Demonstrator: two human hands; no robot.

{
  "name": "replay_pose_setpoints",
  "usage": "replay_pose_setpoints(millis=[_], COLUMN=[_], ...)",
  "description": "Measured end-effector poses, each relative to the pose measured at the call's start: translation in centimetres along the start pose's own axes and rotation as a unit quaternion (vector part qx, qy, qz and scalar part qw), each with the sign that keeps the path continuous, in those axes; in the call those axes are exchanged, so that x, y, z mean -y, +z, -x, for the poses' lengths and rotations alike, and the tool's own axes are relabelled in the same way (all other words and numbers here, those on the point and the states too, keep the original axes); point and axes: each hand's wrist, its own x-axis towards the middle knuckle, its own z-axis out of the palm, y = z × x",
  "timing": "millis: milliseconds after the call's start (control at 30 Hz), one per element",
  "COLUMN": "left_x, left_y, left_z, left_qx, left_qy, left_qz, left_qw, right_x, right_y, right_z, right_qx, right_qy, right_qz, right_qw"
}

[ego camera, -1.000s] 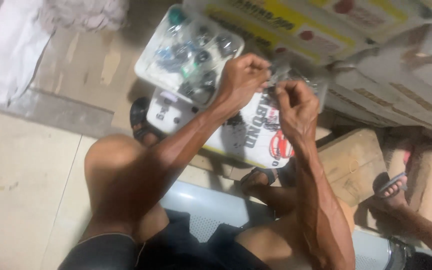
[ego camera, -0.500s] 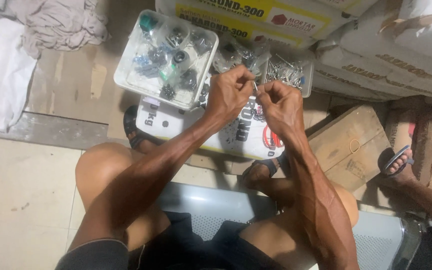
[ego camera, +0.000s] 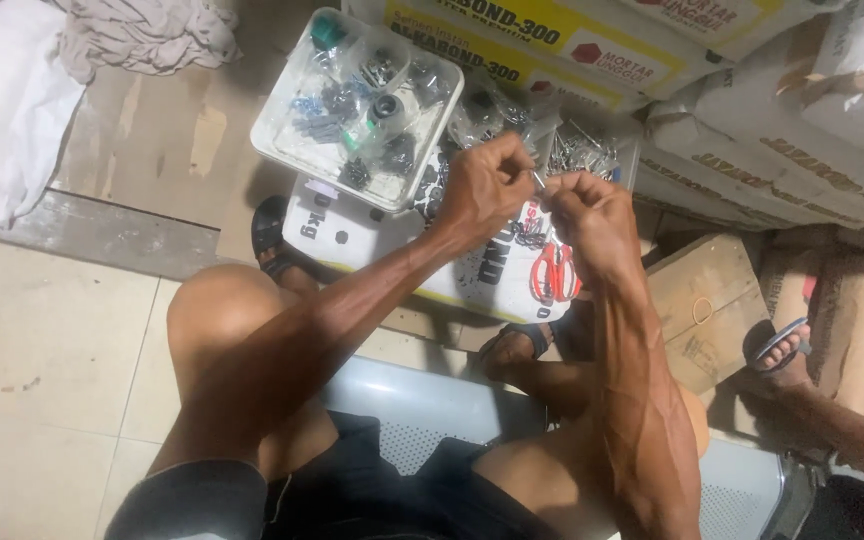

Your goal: Assembling or sorting small metal components like screws, nuts, or washers from a tray on a scale.

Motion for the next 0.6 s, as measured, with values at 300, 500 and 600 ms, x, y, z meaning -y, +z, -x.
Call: replay_pose_setpoints(millis=[300, 500, 600], left_x=[2.3, 0.8, 4.1], left_y=[0.1, 0.6, 1.6], left_z=[-1.0, 0.0, -0.1], left_qx=[-0.016, -0.034, -0.044], left_qy=[-0.058, 0.017, 0.083], left_qz=[0.183, 0.047, -0.054], left_qw=[0.981, 0.998, 0.994], right_x=[1.0, -0.8, -1.7], right_y=[0.2, 1.5, 2.3], right_z=[-0.6, -0.4, -0.2], right_qx=[0.047, -0.075, -0.113], right_qy=[0.099, -0.182, -0.158], right_qz=[-0.204, 0.168, 0.209], right_qw=[0.973, 0.966, 0.958])
